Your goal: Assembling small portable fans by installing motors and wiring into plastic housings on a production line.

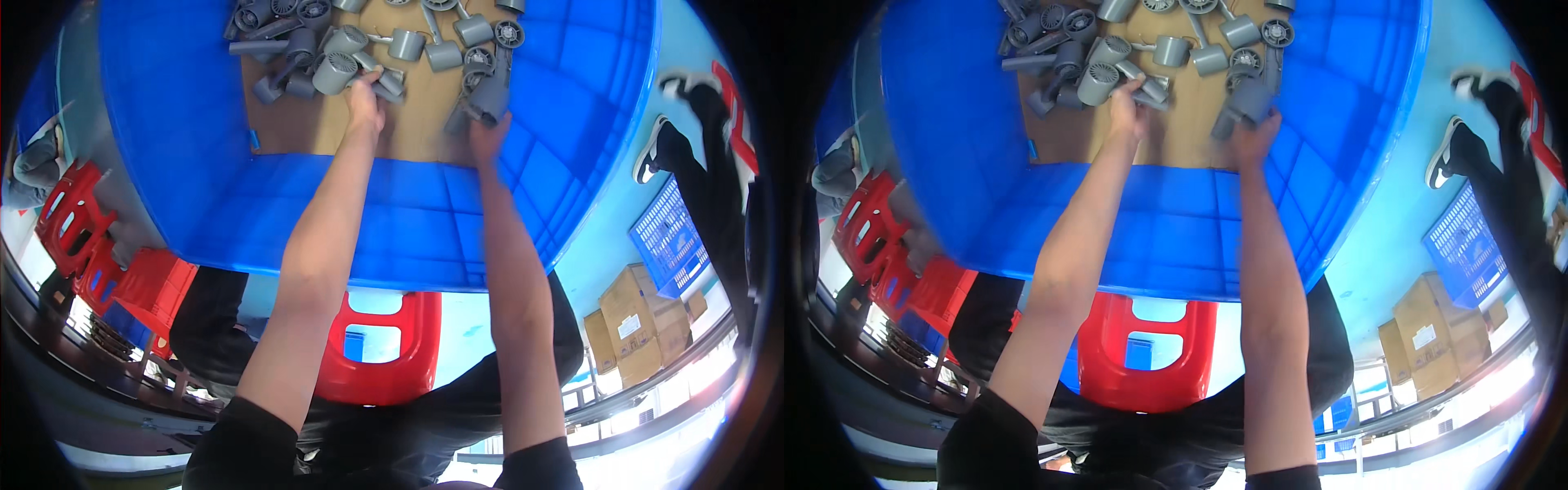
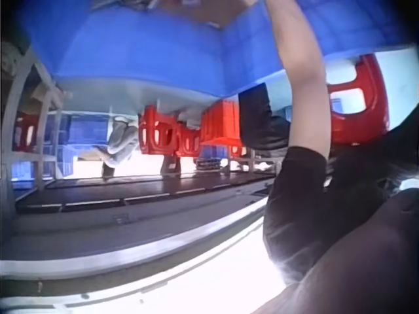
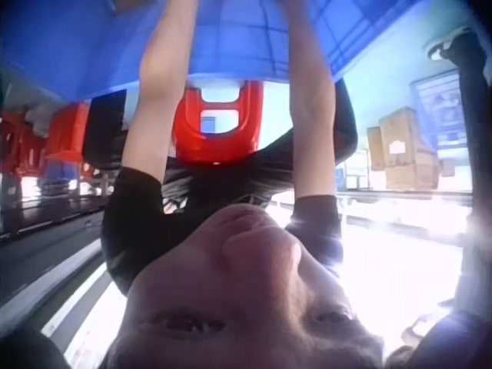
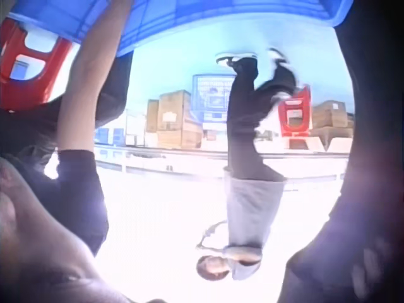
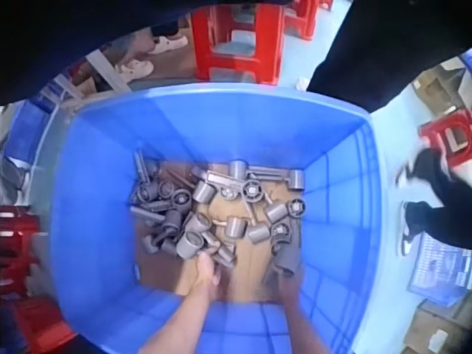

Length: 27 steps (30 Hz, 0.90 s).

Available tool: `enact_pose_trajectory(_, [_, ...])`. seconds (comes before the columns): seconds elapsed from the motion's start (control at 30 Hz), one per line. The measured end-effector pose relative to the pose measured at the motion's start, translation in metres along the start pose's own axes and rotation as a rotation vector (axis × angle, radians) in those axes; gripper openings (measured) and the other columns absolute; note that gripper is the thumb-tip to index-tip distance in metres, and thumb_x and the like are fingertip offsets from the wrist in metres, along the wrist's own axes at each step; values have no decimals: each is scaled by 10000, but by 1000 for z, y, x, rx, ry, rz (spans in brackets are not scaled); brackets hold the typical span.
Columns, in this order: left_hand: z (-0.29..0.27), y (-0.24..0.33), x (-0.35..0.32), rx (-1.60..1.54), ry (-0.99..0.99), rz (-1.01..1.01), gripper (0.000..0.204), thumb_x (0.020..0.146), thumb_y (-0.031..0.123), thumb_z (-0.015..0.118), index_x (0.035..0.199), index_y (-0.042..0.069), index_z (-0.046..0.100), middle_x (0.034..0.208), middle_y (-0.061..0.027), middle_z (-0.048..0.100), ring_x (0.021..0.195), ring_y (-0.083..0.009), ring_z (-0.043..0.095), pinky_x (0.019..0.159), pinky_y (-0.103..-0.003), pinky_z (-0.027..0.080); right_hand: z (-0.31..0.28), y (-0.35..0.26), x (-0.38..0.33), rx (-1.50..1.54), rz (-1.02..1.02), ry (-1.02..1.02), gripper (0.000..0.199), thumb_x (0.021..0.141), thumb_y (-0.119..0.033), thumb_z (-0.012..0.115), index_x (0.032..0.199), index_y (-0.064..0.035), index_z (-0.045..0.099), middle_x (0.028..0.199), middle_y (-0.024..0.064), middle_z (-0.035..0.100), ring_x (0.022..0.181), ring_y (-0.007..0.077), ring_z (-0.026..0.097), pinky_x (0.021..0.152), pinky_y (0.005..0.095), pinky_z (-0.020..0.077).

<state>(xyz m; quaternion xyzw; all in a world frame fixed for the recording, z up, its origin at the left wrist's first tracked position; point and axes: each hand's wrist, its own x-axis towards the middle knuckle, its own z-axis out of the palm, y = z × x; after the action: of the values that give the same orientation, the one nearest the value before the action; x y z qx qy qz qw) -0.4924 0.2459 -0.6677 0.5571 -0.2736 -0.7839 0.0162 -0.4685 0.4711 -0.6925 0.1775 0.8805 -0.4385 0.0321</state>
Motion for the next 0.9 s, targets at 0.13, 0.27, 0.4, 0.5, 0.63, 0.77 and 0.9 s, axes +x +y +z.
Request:
enact_pose_trajectory(0.13, [12, -7, -28, 236, 26, 77, 130, 860, 89, 664, 963, 34, 606, 899, -45, 625, 801, -170, 601, 719, -340, 478, -11, 63, 35, -75, -45, 2, 540, 747, -264, 818, 1148, 36, 617, 1096, 211, 673, 1004, 320, 651, 882, 415, 492])
enact_pose_trajectory(0.27, [-17, 28, -47, 569, 120, 164, 198, 863, 196, 693, 976, 54, 614, 848, -21, 615, 738, -142, 567, 658, -315, 435, 12, -7, 10, 149, 115, -178, 395, 756, -244, 848, 1029, 6, 710, 1028, 156, 727, 942, 232, 686, 839, 373, 509])
enact_pose_trajectory(0.4, [-15, 35, -71, 633, 72, 77, 366, 897, 255, 664, 1182, 61, 543, 961, -65, 615, 805, -178, 597, 685, -360, 482, 4, -27, 17, 180, 72, -112, 382, 768, -215, 832, 1047, 14, 708, 1040, 148, 727, 935, 178, 677, 835, 360, 506])
enact_pose_trajectory(0.5, [-22, 48, -88, 644, 69, -13, 330, 910, 274, 655, 1148, 61, 571, 924, -65, 610, 760, -176, 594, 661, -365, 489, -6, -64, 4, 207, 200, -147, 382, 761, -240, 828, 1029, 11, 720, 1022, 135, 733, 923, 160, 670, 814, 348, 503])
enact_pose_trajectory(0.63, [-42, 59, -117, 606, -48, -89, 347, 917, 299, 642, 1156, 53, 585, 918, -70, 612, 739, -181, 597, 686, -369, 498, -28, -76, -6, 73, 353, -121, 417, 740, -267, 827, 1005, 37, 721, 980, 129, 736, 900, 188, 667, 767, 371, 503])
enact_pose_trajectory(0.77, [-43, 72, -165, 766, -98, 24, 385, 910, 311, 649, 1130, -1, 602, 933, -100, 648, 776, -192, 622, 694, -365, 501, -55, -103, -32, 175, 482, -164, 426, 738, -242, 813, 1015, 63, 706, 967, 138, 727, 876, 210, 663, 749, 396, 504])
enact_pose_trajectory(0.9, [-60, 58, -147, 693, -105, -97, 399, 905, 292, 659, 1143, -22, 603, 932, -106, 660, 785, -197, 628, 715, -353, 497, -59, -115, -52, 87, 537, -273, 415, 731, -213, 810, 1025, 59, 702, 990, 136, 718, 872, 224, 664, 751, 394, 509])
